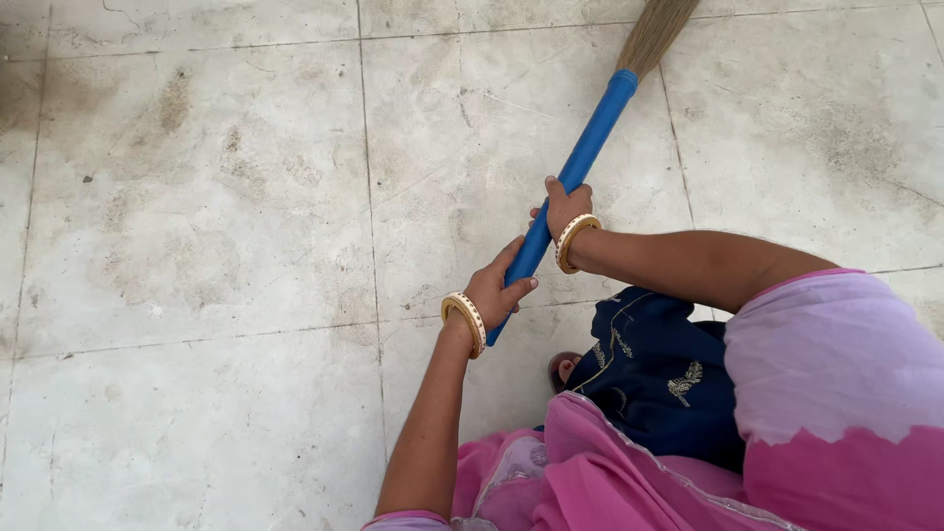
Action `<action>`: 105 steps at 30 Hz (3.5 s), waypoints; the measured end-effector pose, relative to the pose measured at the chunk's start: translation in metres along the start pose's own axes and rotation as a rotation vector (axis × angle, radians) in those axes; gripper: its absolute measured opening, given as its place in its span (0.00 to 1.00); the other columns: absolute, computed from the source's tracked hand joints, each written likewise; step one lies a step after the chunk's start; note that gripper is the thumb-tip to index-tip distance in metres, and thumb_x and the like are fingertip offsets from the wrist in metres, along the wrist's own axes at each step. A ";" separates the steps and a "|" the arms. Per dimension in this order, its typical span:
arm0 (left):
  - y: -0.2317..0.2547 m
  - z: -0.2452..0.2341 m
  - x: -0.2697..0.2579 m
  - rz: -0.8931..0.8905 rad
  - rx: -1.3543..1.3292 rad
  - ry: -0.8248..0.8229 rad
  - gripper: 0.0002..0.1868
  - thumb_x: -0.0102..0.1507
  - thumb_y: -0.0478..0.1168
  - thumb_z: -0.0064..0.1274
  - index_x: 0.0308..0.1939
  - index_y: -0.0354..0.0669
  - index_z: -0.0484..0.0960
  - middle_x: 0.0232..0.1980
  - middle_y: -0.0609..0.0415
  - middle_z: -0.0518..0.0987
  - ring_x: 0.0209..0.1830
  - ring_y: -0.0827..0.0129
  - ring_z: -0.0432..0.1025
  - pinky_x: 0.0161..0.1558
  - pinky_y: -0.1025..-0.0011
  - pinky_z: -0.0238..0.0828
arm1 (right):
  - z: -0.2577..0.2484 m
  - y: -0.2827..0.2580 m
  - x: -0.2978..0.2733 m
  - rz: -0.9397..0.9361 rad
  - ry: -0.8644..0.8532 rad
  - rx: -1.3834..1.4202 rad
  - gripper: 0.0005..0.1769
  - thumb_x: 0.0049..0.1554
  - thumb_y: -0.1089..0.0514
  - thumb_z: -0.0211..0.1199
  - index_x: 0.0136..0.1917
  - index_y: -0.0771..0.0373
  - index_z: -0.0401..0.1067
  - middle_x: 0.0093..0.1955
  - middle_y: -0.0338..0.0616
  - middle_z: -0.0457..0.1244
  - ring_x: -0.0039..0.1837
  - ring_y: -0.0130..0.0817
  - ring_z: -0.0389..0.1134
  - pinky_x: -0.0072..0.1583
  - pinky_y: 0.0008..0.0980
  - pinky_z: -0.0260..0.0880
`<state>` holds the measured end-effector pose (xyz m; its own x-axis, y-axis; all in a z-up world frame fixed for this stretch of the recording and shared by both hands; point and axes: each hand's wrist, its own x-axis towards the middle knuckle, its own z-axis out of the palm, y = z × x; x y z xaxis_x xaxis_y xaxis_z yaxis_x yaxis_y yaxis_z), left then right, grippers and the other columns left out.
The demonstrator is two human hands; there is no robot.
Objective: The person sweeps debris across a tiled floor using a long-handled broom.
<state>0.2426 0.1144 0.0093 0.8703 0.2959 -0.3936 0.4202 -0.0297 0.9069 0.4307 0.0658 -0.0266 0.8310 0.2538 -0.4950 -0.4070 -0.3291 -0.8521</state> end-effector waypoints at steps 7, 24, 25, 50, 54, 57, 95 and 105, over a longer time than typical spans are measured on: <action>-0.005 0.040 0.000 -0.005 0.182 -0.327 0.42 0.62 0.46 0.54 0.79 0.53 0.55 0.45 0.45 0.82 0.26 0.69 0.74 0.33 0.68 0.75 | -0.075 0.062 0.002 0.327 0.248 -0.077 0.30 0.65 0.47 0.52 0.68 0.71 0.50 0.49 0.60 0.66 0.42 0.43 0.75 0.39 0.38 0.78; -0.017 0.057 -0.013 0.139 -1.024 0.845 0.50 0.60 0.34 0.52 0.80 0.47 0.38 0.45 0.47 0.75 0.25 0.70 0.72 0.26 0.70 0.74 | 0.153 -0.022 -0.070 -0.338 -0.879 -1.088 0.36 0.57 0.50 0.65 0.70 0.73 0.57 0.48 0.56 0.69 0.42 0.37 0.73 0.45 0.37 0.74; -0.015 0.058 -0.011 0.200 -1.000 0.888 0.52 0.60 0.32 0.51 0.80 0.47 0.35 0.48 0.49 0.75 0.25 0.70 0.73 0.27 0.70 0.75 | 0.152 -0.020 -0.081 -0.349 -0.897 -1.017 0.38 0.56 0.52 0.65 0.72 0.70 0.54 0.49 0.52 0.68 0.41 0.35 0.73 0.44 0.37 0.75; -0.045 -0.109 -0.019 -0.013 -0.572 0.557 0.50 0.53 0.39 0.56 0.76 0.42 0.50 0.43 0.45 0.80 0.23 0.66 0.76 0.25 0.68 0.76 | 0.236 -0.035 -0.076 -0.193 -0.575 -0.686 0.31 0.61 0.56 0.64 0.69 0.69 0.52 0.51 0.49 0.61 0.48 0.33 0.68 0.42 0.36 0.74; -0.046 -0.140 -0.072 0.034 -0.911 0.958 0.46 0.55 0.39 0.53 0.77 0.39 0.53 0.44 0.47 0.78 0.24 0.68 0.74 0.24 0.68 0.75 | 0.315 -0.031 -0.123 -0.421 -0.895 -0.917 0.36 0.58 0.46 0.65 0.68 0.71 0.54 0.50 0.54 0.63 0.48 0.40 0.69 0.44 0.40 0.75; -0.038 -0.146 -0.110 0.035 -1.104 1.135 0.49 0.56 0.37 0.51 0.79 0.43 0.46 0.45 0.44 0.79 0.23 0.66 0.73 0.23 0.69 0.72 | 0.358 -0.013 -0.171 -0.739 -1.108 -1.321 0.55 0.53 0.43 0.66 0.80 0.67 0.40 0.61 0.69 0.63 0.58 0.57 0.71 0.55 0.48 0.74; -0.076 -0.197 -0.174 0.345 -1.319 1.601 0.44 0.64 0.37 0.38 0.83 0.45 0.41 0.49 0.47 0.80 0.32 0.72 0.74 0.33 0.72 0.74 | 0.434 -0.003 -0.328 -1.128 -1.178 -1.572 0.47 0.56 0.47 0.64 0.79 0.64 0.47 0.60 0.64 0.66 0.57 0.53 0.71 0.59 0.49 0.71; -0.107 -0.254 -0.268 0.451 -1.228 1.183 0.46 0.62 0.38 0.41 0.82 0.46 0.39 0.43 0.44 0.77 0.23 0.67 0.73 0.24 0.68 0.75 | 0.475 -0.012 -0.355 -1.105 -0.913 -1.488 0.38 0.61 0.50 0.62 0.74 0.73 0.51 0.57 0.68 0.64 0.53 0.55 0.72 0.50 0.47 0.76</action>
<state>-0.1004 0.2807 0.0559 -0.0158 0.9542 -0.2987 -0.6812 0.2084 0.7018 -0.0388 0.4118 0.0787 -0.1214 0.9444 -0.3056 0.9656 0.0410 -0.2568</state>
